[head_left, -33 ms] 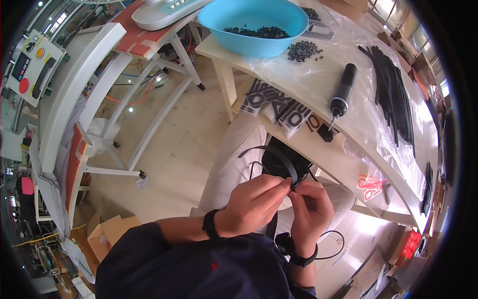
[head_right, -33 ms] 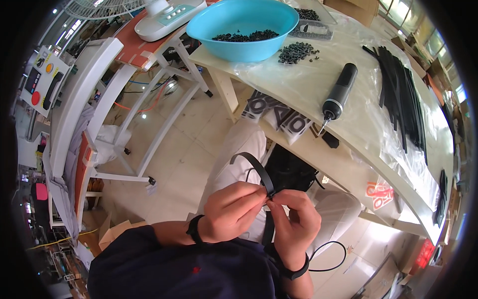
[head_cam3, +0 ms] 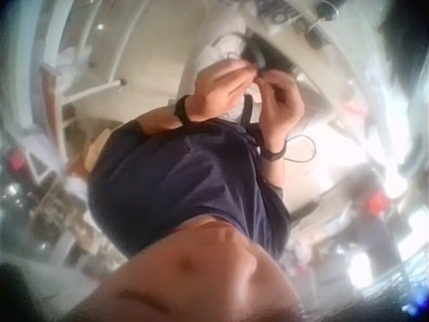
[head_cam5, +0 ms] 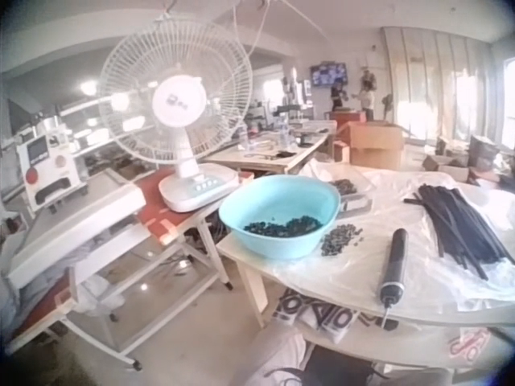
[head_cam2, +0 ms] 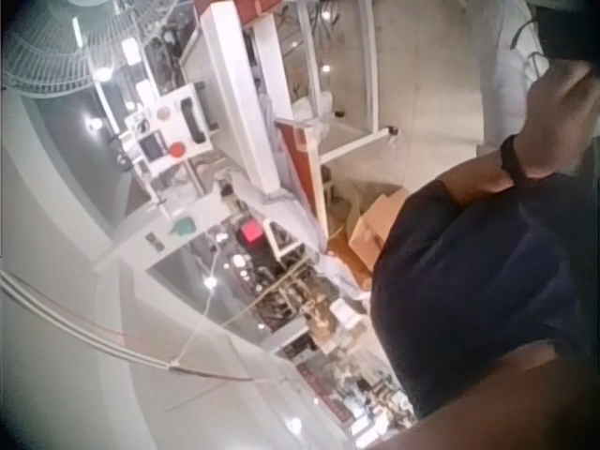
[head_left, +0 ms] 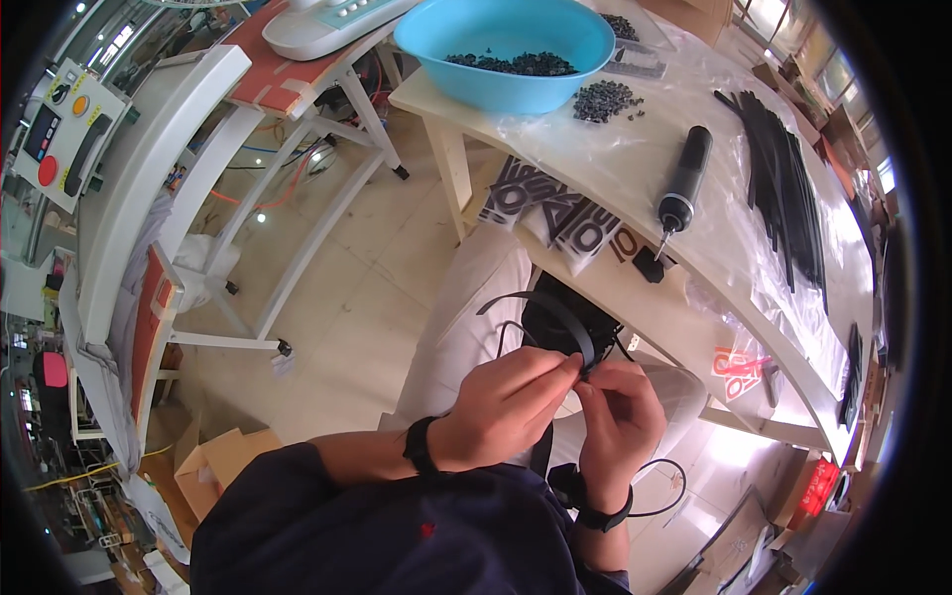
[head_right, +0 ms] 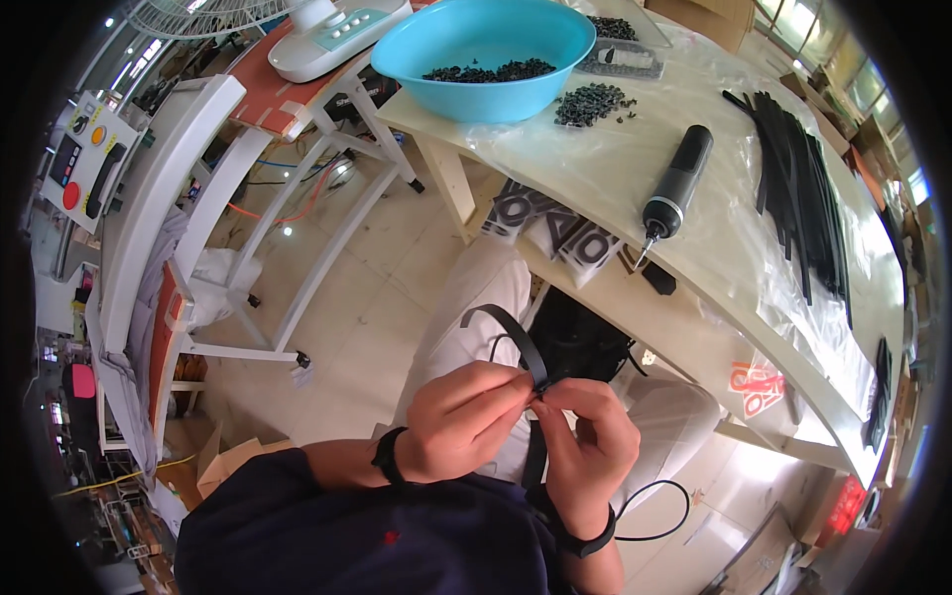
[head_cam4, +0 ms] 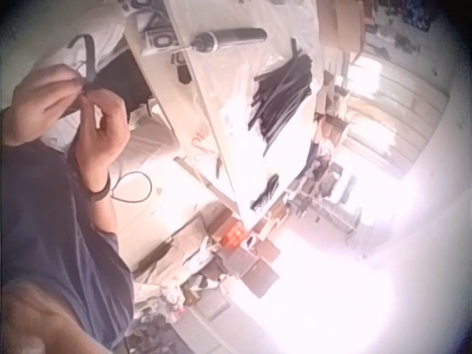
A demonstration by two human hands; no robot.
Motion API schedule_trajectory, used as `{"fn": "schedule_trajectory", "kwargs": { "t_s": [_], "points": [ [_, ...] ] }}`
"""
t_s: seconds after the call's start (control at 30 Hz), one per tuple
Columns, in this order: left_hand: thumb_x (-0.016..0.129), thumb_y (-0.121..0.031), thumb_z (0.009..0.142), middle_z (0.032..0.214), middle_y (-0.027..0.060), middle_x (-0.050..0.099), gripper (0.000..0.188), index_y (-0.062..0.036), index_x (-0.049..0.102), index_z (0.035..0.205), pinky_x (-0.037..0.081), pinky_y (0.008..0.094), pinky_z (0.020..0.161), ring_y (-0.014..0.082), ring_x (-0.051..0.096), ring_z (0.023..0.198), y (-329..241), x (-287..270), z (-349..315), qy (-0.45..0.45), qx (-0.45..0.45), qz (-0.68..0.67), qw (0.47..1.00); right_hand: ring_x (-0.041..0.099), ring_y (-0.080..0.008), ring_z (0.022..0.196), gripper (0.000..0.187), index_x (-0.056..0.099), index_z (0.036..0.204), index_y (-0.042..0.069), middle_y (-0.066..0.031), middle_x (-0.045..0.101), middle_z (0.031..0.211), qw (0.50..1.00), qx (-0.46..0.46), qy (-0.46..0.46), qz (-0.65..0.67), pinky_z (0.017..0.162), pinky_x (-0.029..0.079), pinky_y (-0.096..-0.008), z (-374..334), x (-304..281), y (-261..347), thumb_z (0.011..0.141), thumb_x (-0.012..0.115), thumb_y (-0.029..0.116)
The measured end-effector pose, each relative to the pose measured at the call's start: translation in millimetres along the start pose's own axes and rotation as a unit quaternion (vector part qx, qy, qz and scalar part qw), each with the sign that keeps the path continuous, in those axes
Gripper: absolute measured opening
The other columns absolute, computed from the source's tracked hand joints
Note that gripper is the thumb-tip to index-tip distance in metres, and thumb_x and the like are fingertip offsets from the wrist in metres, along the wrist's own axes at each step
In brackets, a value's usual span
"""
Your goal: Assembling small plastic and rubber components using an electric screwdriver.
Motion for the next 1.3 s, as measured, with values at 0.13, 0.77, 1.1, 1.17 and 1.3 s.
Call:
{"fn": "schedule_trajectory", "kwargs": {
  "t_s": [0.13, 0.77, 1.1, 1.17, 1.3],
  "points": [
    [0.074, 0.011, 0.073, 0.093, 0.0131, 0.069, 0.024, 0.0059, 0.07, 0.096, 0.055, 0.0319, 0.061, 0.0263, 0.069, 0.074, 3.5, 1.9, -1.2, -0.005, 0.008, -0.003, 1.0, 0.064, -0.0149, 0.079, 0.023, 0.066, 0.092, -0.002, -0.0112, 0.069, 0.093, 0.999, -0.019, 0.019, -0.026, 0.065, 0.048, -0.0234, 0.5, -3.5, -0.4, 0.076, 0.075, -0.016],
    [0.073, 0.011, 0.073, 0.094, 0.0119, 0.065, 0.033, 0.0095, 0.067, 0.106, 0.055, 0.0322, 0.061, 0.025, 0.067, 0.075, 16.8, 0.0, 3.0, 0.037, 0.078, -0.022, 0.996, 0.066, -0.021, 0.074, 0.021, 0.065, 0.088, -0.001, -0.0113, 0.069, 0.085, 0.983, -0.126, 0.013, -0.131, 0.066, 0.052, -0.0276, 5.5, -2.0, 0.7, 0.074, 0.076, -0.012],
    [0.073, 0.012, 0.074, 0.091, 0.0127, 0.07, 0.022, 0.0055, 0.07, 0.095, 0.056, 0.0313, 0.06, 0.0264, 0.07, 0.072, 12.2, 1.1, -0.6, 0.009, -0.008, -0.029, 1.0, 0.061, -0.0186, 0.076, 0.018, 0.06, 0.09, -0.002, -0.0107, 0.066, 0.087, 0.998, -0.016, -0.03, -0.048, 0.07, 0.049, -0.0276, -3.6, 6.4, -18.2, 0.08, 0.075, -0.006],
    [0.073, 0.009, 0.076, 0.091, 0.0124, 0.068, 0.024, 0.0062, 0.07, 0.1, 0.055, 0.0316, 0.06, 0.0256, 0.069, 0.073, 13.4, 0.9, -3.1, 0.005, 0.0, -0.025, 1.0, 0.06, -0.0188, 0.076, 0.018, 0.06, 0.09, -0.002, -0.0104, 0.065, 0.085, 0.998, -0.028, -0.028, -0.058, 0.069, 0.049, -0.0279, -2.9, 7.9, -17.6, 0.081, 0.075, -0.006],
    [0.072, 0.012, 0.075, 0.094, 0.0142, 0.069, 0.023, 0.0066, 0.07, 0.097, 0.056, 0.0317, 0.061, 0.0272, 0.07, 0.073, 11.3, -0.2, -4.1, 0.0, 0.014, -0.014, 1.0, 0.059, -0.0188, 0.073, 0.017, 0.06, 0.089, -0.002, -0.0105, 0.065, 0.084, 0.997, -0.043, -0.02, -0.055, 0.069, 0.049, -0.0274, -2.0, 8.0, -14.1, 0.081, 0.075, -0.005]
  ]
}}
Point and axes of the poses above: each hand's wrist, its own z-axis towards the middle knuckle, its own x-axis out of the palm, y = z × x, the point moved 2 cm from there along z, towards the middle knuckle
